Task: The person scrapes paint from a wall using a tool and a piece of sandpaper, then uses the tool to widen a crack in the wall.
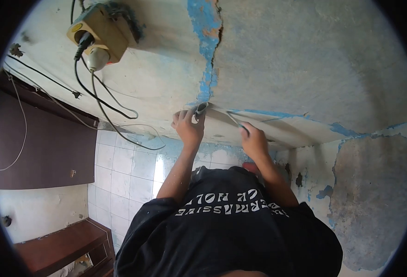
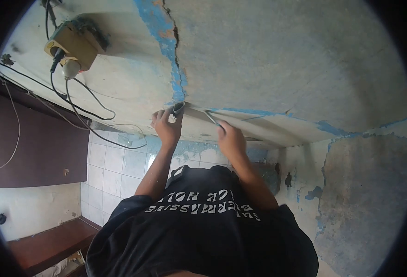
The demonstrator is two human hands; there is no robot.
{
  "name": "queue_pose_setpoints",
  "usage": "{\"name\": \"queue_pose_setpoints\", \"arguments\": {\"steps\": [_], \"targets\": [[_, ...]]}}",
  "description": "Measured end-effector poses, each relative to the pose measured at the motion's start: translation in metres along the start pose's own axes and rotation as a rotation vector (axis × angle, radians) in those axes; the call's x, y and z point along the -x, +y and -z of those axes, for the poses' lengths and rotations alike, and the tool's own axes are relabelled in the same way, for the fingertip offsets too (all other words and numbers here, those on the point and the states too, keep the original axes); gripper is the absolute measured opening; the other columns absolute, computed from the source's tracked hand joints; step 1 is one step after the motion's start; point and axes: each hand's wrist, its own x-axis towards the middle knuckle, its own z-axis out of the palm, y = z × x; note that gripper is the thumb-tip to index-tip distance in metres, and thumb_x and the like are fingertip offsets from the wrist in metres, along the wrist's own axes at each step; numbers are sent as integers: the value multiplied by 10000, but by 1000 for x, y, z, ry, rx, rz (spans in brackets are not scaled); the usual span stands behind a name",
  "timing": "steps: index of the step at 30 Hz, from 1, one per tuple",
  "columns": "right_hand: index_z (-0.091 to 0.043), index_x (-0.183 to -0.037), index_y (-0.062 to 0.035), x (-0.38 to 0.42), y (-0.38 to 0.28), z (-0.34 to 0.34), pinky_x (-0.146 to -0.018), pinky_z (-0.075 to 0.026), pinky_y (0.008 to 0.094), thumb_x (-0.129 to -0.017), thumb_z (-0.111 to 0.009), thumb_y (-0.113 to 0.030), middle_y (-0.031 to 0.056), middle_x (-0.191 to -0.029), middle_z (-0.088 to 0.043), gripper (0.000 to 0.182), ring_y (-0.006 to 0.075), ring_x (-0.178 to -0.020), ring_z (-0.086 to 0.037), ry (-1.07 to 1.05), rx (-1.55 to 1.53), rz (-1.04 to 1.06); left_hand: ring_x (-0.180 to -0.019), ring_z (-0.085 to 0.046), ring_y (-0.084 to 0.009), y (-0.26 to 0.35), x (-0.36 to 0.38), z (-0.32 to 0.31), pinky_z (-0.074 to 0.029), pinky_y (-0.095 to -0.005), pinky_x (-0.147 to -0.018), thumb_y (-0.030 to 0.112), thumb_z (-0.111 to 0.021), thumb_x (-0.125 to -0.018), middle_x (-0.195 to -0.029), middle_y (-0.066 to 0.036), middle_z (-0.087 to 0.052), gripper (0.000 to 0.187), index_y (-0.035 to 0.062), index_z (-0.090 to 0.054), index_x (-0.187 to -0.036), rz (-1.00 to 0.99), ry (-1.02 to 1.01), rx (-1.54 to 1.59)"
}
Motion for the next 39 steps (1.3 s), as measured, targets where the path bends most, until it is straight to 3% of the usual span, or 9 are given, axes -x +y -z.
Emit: {"name": "queue_pose_setpoints", "arguments": {"steps": [3, 6, 10, 14, 18, 22, 28, 32, 39], "targets": [[-728, -1274, -152, 7, -12, 33, -867, -568, 523, -1003, -641, -279, 209, -1053, -759, 312, 442, -1005, -713, -15, -142, -158, -1086, -590, -288, -5, 1, 6, -397, -492, -904, 249, -849, -820, -960, -6, -698, 276, 177, -789, -1079, 25, 10, -16], [-726, -1278, -160, -3, -15, -3, -874, -567, 526, -1013, -628, -276, 215, -1071, -756, 306, 443, -1017, -712, -62, 14, -110, -1082, -595, -290, -5, -2, 7, -394, -492, -907, 245, -854, -815, -965, -7, -699, 275, 173, -785, -1071, 36, -7, -29], [-719, -1272, -166, 10, -4, -1, -852, -561, 545, -1010, -634, -272, 214, -1034, -755, 295, 456, -996, -704, 75, -20, -32, -1076, -598, -294, -6, 1, 8, -394, -493, -900, 254, -855, -816, -965, -13, -701, 273, 173, -785, -1068, 24, 4, -42], [-707, -1286, -168, 0, -15, 3, -849, -559, 551, -1015, -634, -281, 208, -1017, -754, 303, 457, -990, -703, -44, -25, -124, -1078, -603, -291, -7, -2, 7, -396, -496, -895, 265, -850, -825, -960, -13, -705, 261, 172, -786, -1060, 14, -13, -61], [-703, -1302, -172, 6, 2, -32, -852, -560, 546, -1018, -628, -286, 201, -1031, -754, 315, 446, -1000, -704, -30, -12, -70, -1078, -610, -284, -5, -1, 2, -399, -497, -898, 268, -851, -824, -958, -8, -709, 257, 170, -787, -1053, 39, 1, -90], [-697, -1328, -187, 12, 9, 13, -834, -564, 530, -1024, -621, -257, 179, -1035, -759, 320, 427, -985, -715, -7, -15, -87, -1069, -617, -280, -7, -3, 6, -402, -497, -903, 285, -848, -831, -957, -6, -725, 259, 178, -794, -1061, 20, 10, -117], [-710, -1306, -170, 14, 24, 10, -811, -564, 525, -1019, -632, -251, 202, -1012, -755, 308, 438, -979, -711, 37, -69, 16, -1075, -623, -281, 6, 5, 4, -404, -509, -903, 317, -841, -851, -952, -10, -739, 260, 184, -800, -1070, 72, -3, -181], [-709, -1287, -100, 4, 34, 56, -852, -558, 479, -1015, -649, -225, 242, -1049, -744, 305, 453, -996, -709, -92, -175, -58, -1082, -625, -284, 10, 9, -6, -401, -514, -909, 335, -838, -862, -955, -9, -742, 259, 184, -802, -1068, 134, 16, -170], [-703, -1279, -85, 5, 33, 59, -842, -558, 462, -1014, -650, -204, 248, -1040, -744, 295, 454, -985, -710, -118, -202, -29, -1080, -626, -281, 13, 9, -4, -408, -495, -919, 344, -837, -864, -952, -2, -742, 238, 184, -809, -1038, 86, 37, -217]]}}
